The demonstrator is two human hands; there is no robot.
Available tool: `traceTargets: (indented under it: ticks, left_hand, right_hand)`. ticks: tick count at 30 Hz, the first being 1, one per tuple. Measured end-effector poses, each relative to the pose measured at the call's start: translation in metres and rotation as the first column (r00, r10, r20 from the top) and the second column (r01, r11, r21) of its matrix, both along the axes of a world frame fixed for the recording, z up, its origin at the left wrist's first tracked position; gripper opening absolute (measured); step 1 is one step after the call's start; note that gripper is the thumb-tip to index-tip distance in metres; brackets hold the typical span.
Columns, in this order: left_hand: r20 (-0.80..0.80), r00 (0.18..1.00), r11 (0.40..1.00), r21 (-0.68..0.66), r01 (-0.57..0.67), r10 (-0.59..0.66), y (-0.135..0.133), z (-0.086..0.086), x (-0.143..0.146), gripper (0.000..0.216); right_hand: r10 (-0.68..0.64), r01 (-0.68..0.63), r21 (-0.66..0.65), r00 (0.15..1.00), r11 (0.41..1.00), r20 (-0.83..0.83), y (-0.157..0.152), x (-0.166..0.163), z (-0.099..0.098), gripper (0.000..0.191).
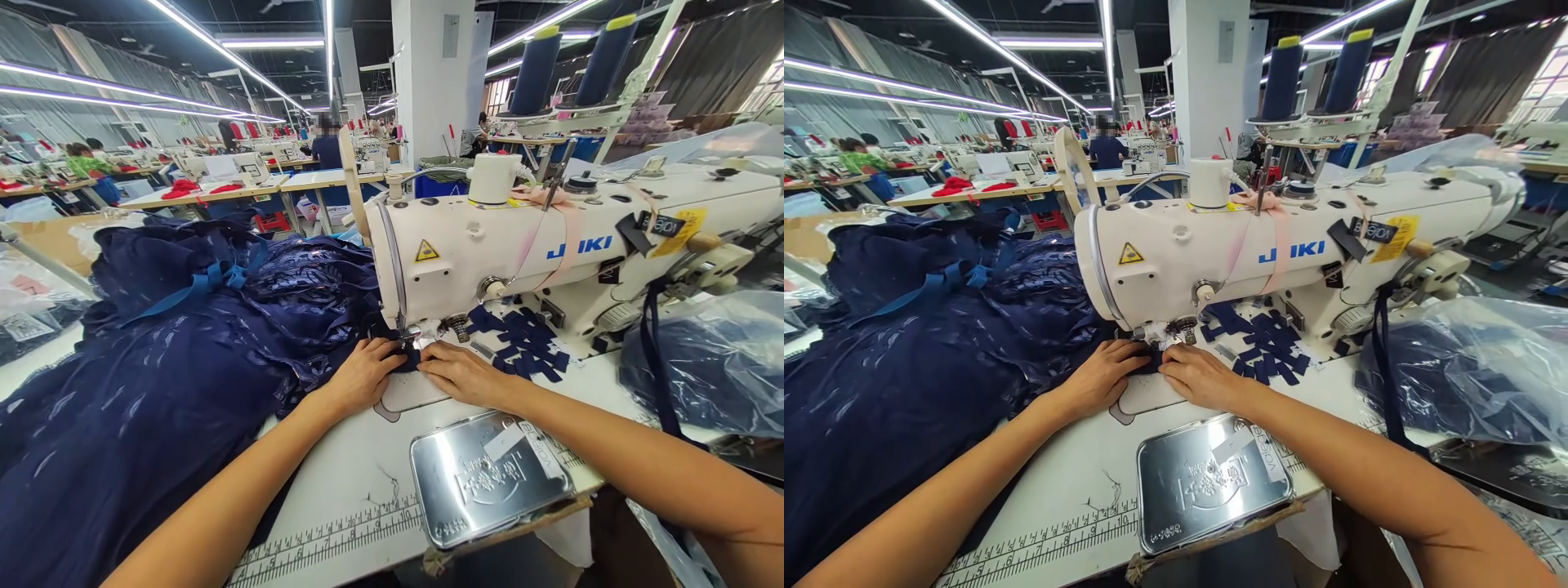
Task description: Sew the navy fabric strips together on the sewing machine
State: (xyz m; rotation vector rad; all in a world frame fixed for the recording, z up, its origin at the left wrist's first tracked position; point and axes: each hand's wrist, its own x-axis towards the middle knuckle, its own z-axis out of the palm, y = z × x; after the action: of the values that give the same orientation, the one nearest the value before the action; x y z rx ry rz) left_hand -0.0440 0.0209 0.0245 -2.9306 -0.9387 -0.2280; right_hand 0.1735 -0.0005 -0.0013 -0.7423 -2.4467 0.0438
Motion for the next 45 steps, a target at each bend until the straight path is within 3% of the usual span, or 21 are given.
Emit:
traceTargets:
  ticks: [8,11,18,32,38,45]
  left_hand:
    - [-0.015,0.999,0.995,0.086,0.040,-0.039,0.002,-0.003,-0.001,0.041]
    - [0.019,0.996,0.995,0.062,0.084,-0.085,0.003,-0.005,-0.003,0.038]
    - [0.058,0.998,0.999,-0.029,0.025,-0.024,0.009,-0.007,-0.003,0.043]
    - [0.115,0.993,1.000,0.028,0.001,-0.004,0.022,-0.009,0.000,0.044]
    - [0.109,0.994,0.988,0.149,-0.034,0.018,0.017,-0.013,0.001,0.025]
    - [-0.059,0.989,0.925,0.367,-0.102,0.133,0.000,-0.005,0.011,0.019]
  right_hand:
    - [-0.027,0.027,-0.015,0.999,1.000,0.034,0.004,-0.002,-0.002,0.023]
    - [-0.046,0.047,-0.014,0.998,0.999,0.051,0.005,-0.003,-0.002,0.024]
    - [-0.073,0.074,-0.039,0.997,0.997,0.011,0.009,-0.001,-0.009,0.027]
    - [-0.177,0.170,-0.150,0.984,0.974,-0.031,0.018,-0.001,-0.014,0.028]
    - [-0.230,0.223,-0.182,0.973,0.958,-0.016,0.017,-0.001,-0.015,0.031]
    - [-0.365,0.368,-0.199,0.930,0.908,0.050,0.018,-0.001,-0.011,0.033]
